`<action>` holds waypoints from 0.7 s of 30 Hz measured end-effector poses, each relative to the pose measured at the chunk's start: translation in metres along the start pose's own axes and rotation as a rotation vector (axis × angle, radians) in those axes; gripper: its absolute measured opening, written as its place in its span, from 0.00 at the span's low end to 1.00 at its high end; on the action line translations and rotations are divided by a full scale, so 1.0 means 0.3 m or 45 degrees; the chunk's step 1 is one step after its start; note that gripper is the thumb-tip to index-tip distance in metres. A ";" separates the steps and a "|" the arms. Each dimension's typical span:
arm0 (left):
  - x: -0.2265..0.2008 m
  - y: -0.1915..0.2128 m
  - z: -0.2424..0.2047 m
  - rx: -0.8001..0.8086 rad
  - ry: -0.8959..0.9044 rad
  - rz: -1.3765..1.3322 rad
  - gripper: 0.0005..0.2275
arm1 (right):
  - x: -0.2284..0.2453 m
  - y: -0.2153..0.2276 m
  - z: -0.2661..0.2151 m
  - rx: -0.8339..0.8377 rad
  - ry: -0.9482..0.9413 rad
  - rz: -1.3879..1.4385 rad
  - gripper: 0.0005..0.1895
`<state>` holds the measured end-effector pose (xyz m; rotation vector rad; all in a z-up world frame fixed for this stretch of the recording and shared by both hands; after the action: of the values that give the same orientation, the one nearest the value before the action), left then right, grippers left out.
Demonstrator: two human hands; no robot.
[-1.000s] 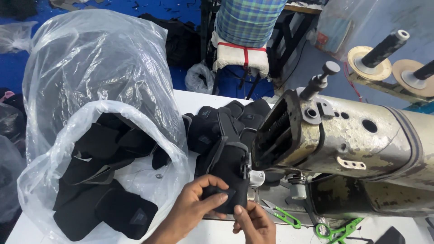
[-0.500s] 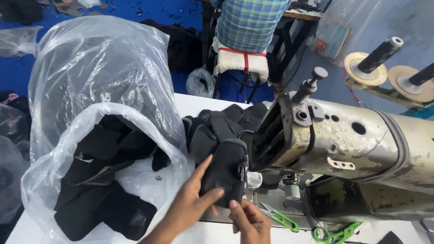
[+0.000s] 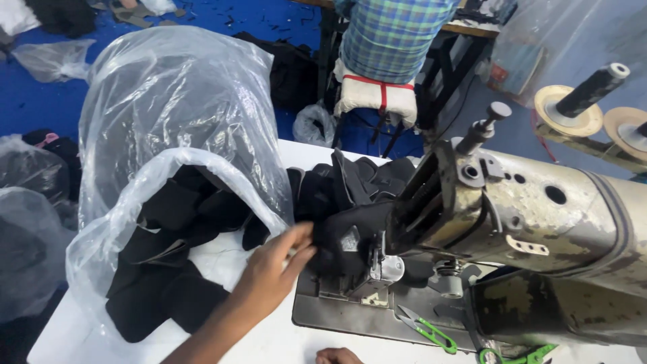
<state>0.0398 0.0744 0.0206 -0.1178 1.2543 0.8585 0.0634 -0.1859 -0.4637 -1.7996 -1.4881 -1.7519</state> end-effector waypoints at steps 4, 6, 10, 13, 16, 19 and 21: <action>0.101 0.158 -0.164 0.334 -0.042 0.456 0.15 | 0.069 -0.007 -0.074 -0.206 0.003 -0.009 0.12; 0.195 0.207 -0.246 0.587 0.083 0.747 0.24 | 0.137 0.056 -0.076 -0.566 0.038 -0.033 0.15; 0.421 0.168 -0.422 0.858 0.187 1.028 0.32 | 0.229 0.090 -0.064 -0.405 -0.067 -0.171 0.16; 0.466 0.161 -0.437 0.895 0.192 1.169 0.36 | 0.254 0.055 -0.044 0.137 0.012 -0.168 0.17; 0.394 0.178 -0.388 0.913 0.198 1.201 0.36 | 0.269 0.058 -0.078 0.029 -0.034 -0.223 0.18; 0.379 0.176 -0.375 1.031 0.154 1.308 0.37 | 0.223 0.083 -0.057 -0.279 -0.104 -0.252 0.20; 0.374 0.163 -0.371 1.162 0.045 1.435 0.36 | 0.116 0.006 0.002 0.196 0.006 -0.166 0.22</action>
<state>-0.0718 0.1067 -0.0972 1.4183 1.6204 1.1007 0.0575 -0.1693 -0.4336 -1.6557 -1.7222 -1.6458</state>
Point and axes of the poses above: each hand's wrist, its own z-axis towards the middle knuckle, its own y-axis out of the back of the hand, x = y × z, the point moved 6 cm from there along z, towards the middle knuckle, and after that the axes turned 7 degrees about -x, right-handed, at the moved point
